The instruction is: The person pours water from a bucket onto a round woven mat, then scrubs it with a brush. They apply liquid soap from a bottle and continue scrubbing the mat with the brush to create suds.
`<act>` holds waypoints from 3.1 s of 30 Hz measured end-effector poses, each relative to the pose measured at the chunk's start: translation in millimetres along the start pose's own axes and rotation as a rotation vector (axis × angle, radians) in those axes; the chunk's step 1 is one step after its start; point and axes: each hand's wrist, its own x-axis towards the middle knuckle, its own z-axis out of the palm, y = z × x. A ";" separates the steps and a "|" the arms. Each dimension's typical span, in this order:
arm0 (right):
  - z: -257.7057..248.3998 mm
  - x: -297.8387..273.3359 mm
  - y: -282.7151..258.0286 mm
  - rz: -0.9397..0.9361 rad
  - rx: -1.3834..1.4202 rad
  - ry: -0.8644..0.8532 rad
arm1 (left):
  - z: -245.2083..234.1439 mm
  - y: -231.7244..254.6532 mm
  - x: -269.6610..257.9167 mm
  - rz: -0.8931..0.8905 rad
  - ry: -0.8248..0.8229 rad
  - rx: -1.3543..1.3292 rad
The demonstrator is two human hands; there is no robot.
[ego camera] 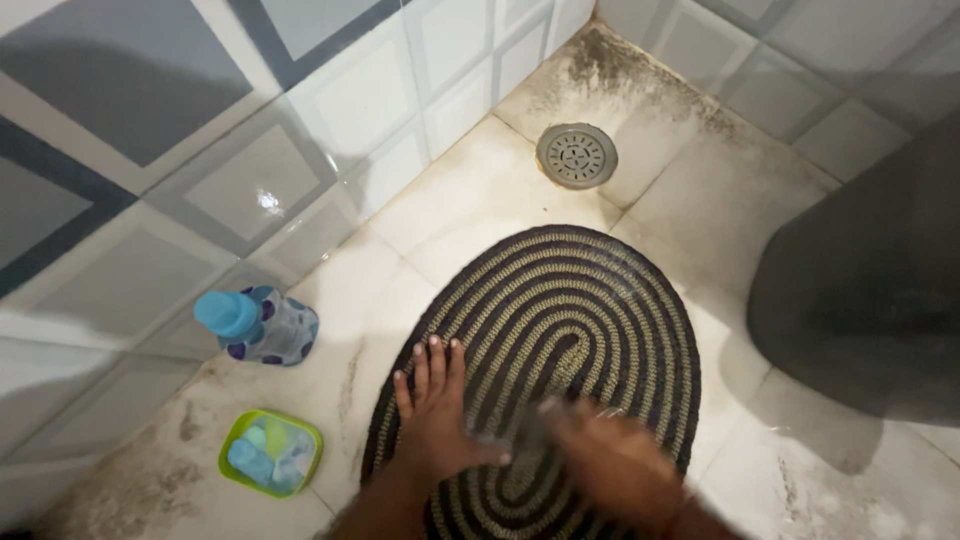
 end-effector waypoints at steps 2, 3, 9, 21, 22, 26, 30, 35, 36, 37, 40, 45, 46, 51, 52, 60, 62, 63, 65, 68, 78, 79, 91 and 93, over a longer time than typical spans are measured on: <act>-36.1 5.8 2.2 -0.062 -0.463 0.349 | -3.4 0.1 0.4 -0.007 -0.015 -0.008; -53.0 14.3 -2.9 -0.046 -0.451 0.486 | -3.8 0.1 0.3 0.004 0.005 -0.023; -54.7 74.5 -72.9 -0.442 -0.215 0.584 | 0.2 0.7 1.2 0.007 0.025 -0.017; -99.2 82.9 -52.3 -0.187 -0.300 0.620 | -3.1 8.3 -0.1 0.017 0.045 0.040; -101.9 86.6 -41.0 -0.218 -0.269 0.654 | -4.3 8.5 0.6 0.020 0.048 0.050; -89.2 86.1 16.8 -0.302 -0.145 0.766 | -18.3 2.8 26.8 0.197 0.048 0.192; -64.2 62.3 50.4 -0.236 -0.083 0.838 | -33.1 0.9 47.8 0.393 0.045 0.266; -60.5 33.7 25.7 0.006 -0.025 0.799 | -37.5 14.6 34.0 0.265 0.048 0.326; -61.3 30.4 16.0 0.002 -0.010 0.818 | -33.1 14.1 23.6 0.148 0.065 0.309; -59.9 28.0 4.3 -0.025 0.023 0.804 | -26.8 14.4 15.3 0.032 0.084 0.290; -38.0 27.2 -44.0 -0.212 0.004 0.727 | 6.2 10.1 -11.1 -0.258 0.277 0.046; 4.2 16.5 -93.7 -0.487 -0.632 0.281 | 35.8 -9.0 -7.5 -0.213 0.374 0.087; 3.0 18.2 -97.1 -0.492 -0.737 0.257 | 32.7 -9.4 -5.0 -0.212 0.347 0.154; -96.8 36.4 -47.3 -0.040 -0.222 0.715 | 3.5 -3.2 -10.3 -0.246 0.041 0.006; -108.9 39.2 -40.4 0.044 -0.240 0.784 | -0.2 0.5 -10.8 -0.244 0.009 0.009; -27.1 46.3 -67.5 -0.276 -0.364 0.482 | -9.5 0.5 -13.3 -0.212 -0.037 0.028; -13.1 54.9 -62.6 -0.216 -0.546 0.403 | -6.2 -2.3 -12.4 -0.201 -0.037 0.018; -29.0 58.9 -48.0 -0.207 -0.412 0.535 | -5.5 -3.9 -11.0 -0.195 -0.025 -0.003; -72.2 58.5 -16.6 -0.119 -0.270 0.764 | -5.3 -4.8 -10.7 -0.188 -0.016 -0.034; -90.9 63.6 -11.3 0.081 -0.246 0.823 | -7.5 -3.9 -12.4 -0.195 -0.036 -0.026; -1.1 33.2 -25.2 -0.556 -0.714 0.477 | 9.8 -11.4 0.2 -0.221 0.014 0.114; -28.3 35.9 -15.4 -0.397 -0.488 0.482 | 11.5 -10.6 0.8 -0.233 -0.024 0.095; -87.6 53.5 58.7 -0.247 -0.548 0.789 | 3.1 -7.6 7.0 -0.202 -0.003 0.130; -86.5 54.8 67.5 -0.204 -0.547 0.809 | 4.1 -11.0 9.0 -0.167 0.046 0.087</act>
